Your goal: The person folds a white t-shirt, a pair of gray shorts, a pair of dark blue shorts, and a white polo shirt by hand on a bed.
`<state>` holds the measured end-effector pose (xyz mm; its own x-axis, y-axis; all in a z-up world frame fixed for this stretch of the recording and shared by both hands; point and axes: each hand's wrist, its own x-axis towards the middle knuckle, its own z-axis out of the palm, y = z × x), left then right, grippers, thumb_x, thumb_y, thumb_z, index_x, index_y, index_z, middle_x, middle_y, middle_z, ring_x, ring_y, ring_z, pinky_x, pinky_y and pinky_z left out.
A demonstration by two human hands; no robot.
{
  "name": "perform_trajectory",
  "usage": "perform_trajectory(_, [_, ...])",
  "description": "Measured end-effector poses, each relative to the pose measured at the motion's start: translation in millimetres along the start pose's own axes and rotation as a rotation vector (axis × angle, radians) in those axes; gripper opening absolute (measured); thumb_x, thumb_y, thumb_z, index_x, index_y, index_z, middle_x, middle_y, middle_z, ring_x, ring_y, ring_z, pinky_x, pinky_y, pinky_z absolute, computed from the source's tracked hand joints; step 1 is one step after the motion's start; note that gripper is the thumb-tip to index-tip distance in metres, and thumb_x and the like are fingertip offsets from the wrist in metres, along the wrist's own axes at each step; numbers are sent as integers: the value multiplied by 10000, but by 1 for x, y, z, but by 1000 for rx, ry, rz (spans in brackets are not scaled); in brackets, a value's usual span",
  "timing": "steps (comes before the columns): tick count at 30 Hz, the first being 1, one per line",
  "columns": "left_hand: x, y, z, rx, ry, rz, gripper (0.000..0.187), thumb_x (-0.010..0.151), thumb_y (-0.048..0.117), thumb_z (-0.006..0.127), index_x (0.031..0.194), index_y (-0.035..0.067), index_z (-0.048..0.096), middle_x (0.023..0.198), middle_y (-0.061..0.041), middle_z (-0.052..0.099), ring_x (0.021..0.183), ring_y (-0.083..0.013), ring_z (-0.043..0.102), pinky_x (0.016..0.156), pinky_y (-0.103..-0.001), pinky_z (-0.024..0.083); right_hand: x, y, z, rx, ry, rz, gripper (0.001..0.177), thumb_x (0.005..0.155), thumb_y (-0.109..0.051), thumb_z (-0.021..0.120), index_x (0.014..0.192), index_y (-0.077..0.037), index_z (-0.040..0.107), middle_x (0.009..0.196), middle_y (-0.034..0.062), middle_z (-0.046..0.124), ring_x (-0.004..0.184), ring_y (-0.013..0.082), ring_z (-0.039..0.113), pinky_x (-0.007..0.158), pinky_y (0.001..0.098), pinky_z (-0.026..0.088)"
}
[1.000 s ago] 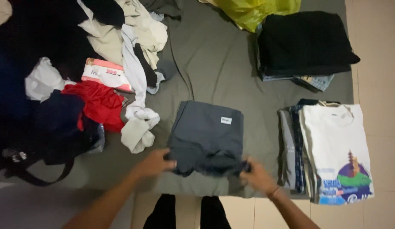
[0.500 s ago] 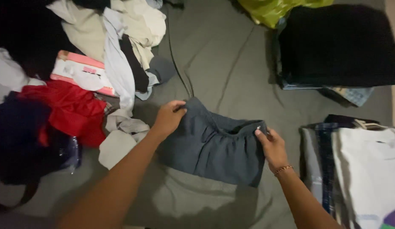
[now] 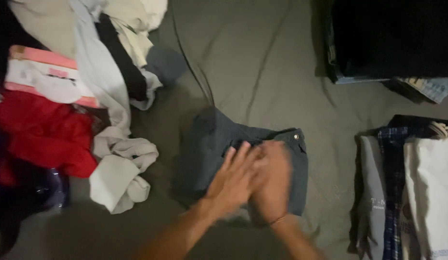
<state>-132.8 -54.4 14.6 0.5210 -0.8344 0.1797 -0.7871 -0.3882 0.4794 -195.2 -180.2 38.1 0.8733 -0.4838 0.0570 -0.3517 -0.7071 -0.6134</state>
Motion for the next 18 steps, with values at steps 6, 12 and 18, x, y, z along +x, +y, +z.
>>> perform_trajectory(6, [-1, -71, 1, 28, -78, -158, 717, 920, 513, 566, 1484, 87, 449, 1592, -121, 357, 1468, -418, 268, 1150, -577, 250, -10, 57, 37, -275, -249, -304, 593, 997, -393, 518, 1495, -78, 449, 1605, 177, 366, 1519, 461, 229, 1220, 598, 214])
perform_trajectory(12, [-6, -61, -24, 227, -43, -323, 734, 996, 505, 559, 1539, 30, 420, 1648, -106, 334, 1508, -376, 281, 1202, -584, 257, -36, 88, -6, -452, -43, 89, 638, 1051, -417, 403, 1554, -25, 405, 1652, 234, 286, 1525, 496, 170, 1162, 695, 125])
perform_trajectory(18, [-34, -19, -8, 140, -152, -151, 748, 887, 448, 598, 1495, 45, 433, 1612, -142, 342, 1467, -435, 287, 1161, -609, 255, -49, 5, 30, -298, -148, -180, 639, 960, -454, 431, 1501, -115, 443, 1600, 179, 346, 1518, 484, 199, 1173, 687, 146])
